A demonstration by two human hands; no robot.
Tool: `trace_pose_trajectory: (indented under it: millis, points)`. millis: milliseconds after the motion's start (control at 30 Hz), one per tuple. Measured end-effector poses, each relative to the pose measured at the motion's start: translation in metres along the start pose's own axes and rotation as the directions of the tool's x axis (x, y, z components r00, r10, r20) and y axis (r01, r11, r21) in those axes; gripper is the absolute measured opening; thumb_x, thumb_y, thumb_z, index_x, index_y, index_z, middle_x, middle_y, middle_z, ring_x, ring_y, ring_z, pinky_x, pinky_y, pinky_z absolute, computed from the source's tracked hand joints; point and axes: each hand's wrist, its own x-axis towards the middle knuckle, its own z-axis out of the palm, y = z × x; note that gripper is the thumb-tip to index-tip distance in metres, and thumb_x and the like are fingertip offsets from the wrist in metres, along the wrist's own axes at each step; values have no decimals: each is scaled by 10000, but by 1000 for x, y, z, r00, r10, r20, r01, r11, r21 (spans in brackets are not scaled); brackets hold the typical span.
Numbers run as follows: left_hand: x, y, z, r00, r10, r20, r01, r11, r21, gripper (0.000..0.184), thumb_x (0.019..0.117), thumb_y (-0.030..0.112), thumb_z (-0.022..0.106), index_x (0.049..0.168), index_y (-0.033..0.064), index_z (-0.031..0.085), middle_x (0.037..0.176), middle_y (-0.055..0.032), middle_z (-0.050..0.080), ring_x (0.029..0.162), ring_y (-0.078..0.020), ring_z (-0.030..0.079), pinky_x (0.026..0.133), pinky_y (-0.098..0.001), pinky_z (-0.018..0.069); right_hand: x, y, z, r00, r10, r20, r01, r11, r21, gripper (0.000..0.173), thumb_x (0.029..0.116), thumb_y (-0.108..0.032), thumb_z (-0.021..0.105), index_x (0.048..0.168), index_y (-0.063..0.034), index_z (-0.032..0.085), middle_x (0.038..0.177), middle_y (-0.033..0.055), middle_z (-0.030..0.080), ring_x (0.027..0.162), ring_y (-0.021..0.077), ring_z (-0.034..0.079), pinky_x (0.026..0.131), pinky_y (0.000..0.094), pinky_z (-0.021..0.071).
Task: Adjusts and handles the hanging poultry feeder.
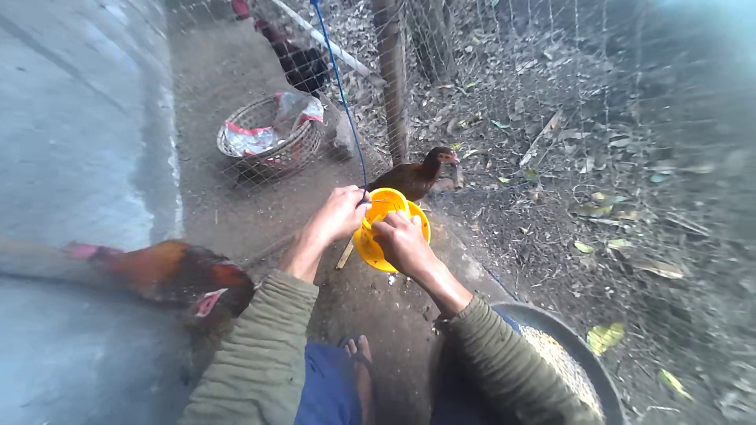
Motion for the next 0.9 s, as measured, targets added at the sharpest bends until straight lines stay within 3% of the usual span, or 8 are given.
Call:
trace_pose_trajectory:
  millis: [133, 233, 500, 667, 900]
  points:
    - [2, -4, 12, 997, -40, -64, 38, 999, -31, 197, 1042, 114, 555, 1162, -10, 649, 1158, -171, 648, 1037, -298, 664, 923, -490, 544, -2, 2, 7, 1000, 8, 6, -8, 1000, 8, 195, 964, -152, 635, 1098, -71, 753, 991, 137, 701, 995, 340, 658, 824, 530, 493]
    - [2, -3, 20, 995, -97, 1, 97, 989, -108, 233, 1062, 118, 512, 1240, 7, 613, 1241, -169, 636, 1081, -286, 655, 955, -482, 530, -2, 8, 12, 1000, 14, 14, -15, 999, 29, 208, 973, -174, 630, 1113, -73, 746, 1004, 139, 699, 1010, 342, 656, 831, 536, 495]
    - [2, -2, 19, 990, -128, 52, 133, 984, -114, 222, 1073, 149, 507, 1210, 40, 644, 981, -146, 692, 875, -262, 681, 827, -464, 553, 2, 11, 22, 993, -77, -95, 81, 996, 41, 189, 945, -148, 668, 1095, -85, 765, 940, 119, 703, 943, 324, 665, 790, 515, 499]
    - [-1, -7, 24, 989, -144, -24, 136, 967, -214, 214, 1063, 161, 540, 1189, 47, 670, 1018, -129, 708, 896, -240, 688, 849, -456, 553, 6, 9, 26, 983, -96, -156, 102, 994, 29, 181, 937, -143, 678, 1085, -89, 768, 912, 99, 690, 918, 304, 660, 758, 495, 493]
    - [-5, -3, 33, 967, -237, -92, 189, 912, -365, 200, 1067, 190, 544, 1182, 77, 662, 969, -54, 723, 827, -154, 675, 797, -384, 554, 7, 7, 29, 982, -90, -165, 100, 994, 50, 169, 938, -130, 674, 1071, -74, 763, 924, 99, 694, 920, 308, 662, 764, 515, 490]
